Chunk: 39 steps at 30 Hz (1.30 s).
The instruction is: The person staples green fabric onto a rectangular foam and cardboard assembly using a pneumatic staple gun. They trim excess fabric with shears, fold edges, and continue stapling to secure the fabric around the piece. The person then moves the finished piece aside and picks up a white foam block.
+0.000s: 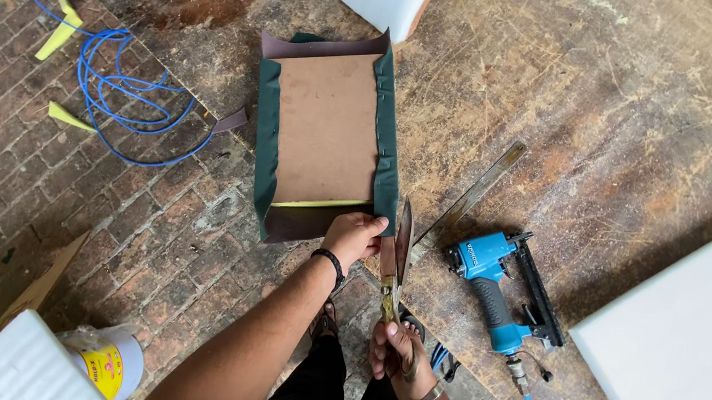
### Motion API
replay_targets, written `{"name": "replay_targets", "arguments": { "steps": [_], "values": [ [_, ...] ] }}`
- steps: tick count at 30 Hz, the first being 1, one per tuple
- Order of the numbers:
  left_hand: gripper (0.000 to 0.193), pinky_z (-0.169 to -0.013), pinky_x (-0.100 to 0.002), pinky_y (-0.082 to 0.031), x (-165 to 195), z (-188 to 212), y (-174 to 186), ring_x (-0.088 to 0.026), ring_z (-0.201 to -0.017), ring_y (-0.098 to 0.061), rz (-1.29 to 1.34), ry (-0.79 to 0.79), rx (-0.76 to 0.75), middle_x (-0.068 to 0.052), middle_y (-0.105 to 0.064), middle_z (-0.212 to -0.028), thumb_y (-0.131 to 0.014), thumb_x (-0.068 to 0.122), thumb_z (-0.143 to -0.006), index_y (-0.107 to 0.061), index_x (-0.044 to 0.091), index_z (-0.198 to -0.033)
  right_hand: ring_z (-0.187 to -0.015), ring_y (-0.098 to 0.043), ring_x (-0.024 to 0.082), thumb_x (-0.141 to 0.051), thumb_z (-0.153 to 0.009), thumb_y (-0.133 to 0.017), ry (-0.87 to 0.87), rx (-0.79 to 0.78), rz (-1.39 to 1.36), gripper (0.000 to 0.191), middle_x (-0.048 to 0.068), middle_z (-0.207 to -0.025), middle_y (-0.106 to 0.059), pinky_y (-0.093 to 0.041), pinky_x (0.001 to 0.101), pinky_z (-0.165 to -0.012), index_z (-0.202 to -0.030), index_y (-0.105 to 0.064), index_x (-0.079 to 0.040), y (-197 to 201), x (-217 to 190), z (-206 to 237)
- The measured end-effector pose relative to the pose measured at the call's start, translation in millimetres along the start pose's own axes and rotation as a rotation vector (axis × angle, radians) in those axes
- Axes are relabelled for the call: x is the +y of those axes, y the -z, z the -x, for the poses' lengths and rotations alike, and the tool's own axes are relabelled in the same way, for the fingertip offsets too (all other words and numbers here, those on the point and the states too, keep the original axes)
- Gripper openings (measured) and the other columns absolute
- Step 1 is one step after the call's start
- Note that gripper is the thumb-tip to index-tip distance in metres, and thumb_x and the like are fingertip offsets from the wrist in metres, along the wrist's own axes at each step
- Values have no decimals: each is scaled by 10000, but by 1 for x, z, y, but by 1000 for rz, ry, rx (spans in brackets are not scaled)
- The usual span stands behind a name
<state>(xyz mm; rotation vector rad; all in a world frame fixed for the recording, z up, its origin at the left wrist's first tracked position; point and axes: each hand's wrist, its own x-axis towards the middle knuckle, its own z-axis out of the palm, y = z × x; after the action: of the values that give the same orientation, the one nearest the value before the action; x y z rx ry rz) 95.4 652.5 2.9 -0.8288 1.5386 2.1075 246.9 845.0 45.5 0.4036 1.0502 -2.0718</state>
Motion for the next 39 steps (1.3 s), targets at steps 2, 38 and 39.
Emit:
{"name": "replay_targets", "arguments": {
  "steps": [2, 38, 39],
  "values": [
    [199, -722, -299, -619, 4, 4, -1, -162, -824, -737, -10, 17, 8, -51, -747, -916, -718, 216, -940, -683, 29, -999, -519, -515, 148, -528, -917, -673, 3, 0, -41, 465, 11, -637, -488, -407, 292, -480, -805, -545, -95, -2, -4, -2],
    [149, -747, -314, -629, 0, 61, 15, -182, -811, -720, -12, 27, 167, -107, -729, -909, -688, 156, -940, -683, 7, -932, -332, -389, 118, -401, -925, -739, -204, 111, 36, 500, 3, -463, -414, -306, 273, -342, -634, -474, -93, -12, 7, 51],
    [145, -746, -317, -624, -2, 62, 17, -188, -811, -718, 2, 27, 161, -110, -726, -912, -689, 152, -940, -683, 7, -932, -327, -384, 120, -404, -925, -747, -190, 105, 52, 511, 8, -455, -411, -302, 276, -341, -630, -467, -95, -13, 10, 53]
  ]
}}
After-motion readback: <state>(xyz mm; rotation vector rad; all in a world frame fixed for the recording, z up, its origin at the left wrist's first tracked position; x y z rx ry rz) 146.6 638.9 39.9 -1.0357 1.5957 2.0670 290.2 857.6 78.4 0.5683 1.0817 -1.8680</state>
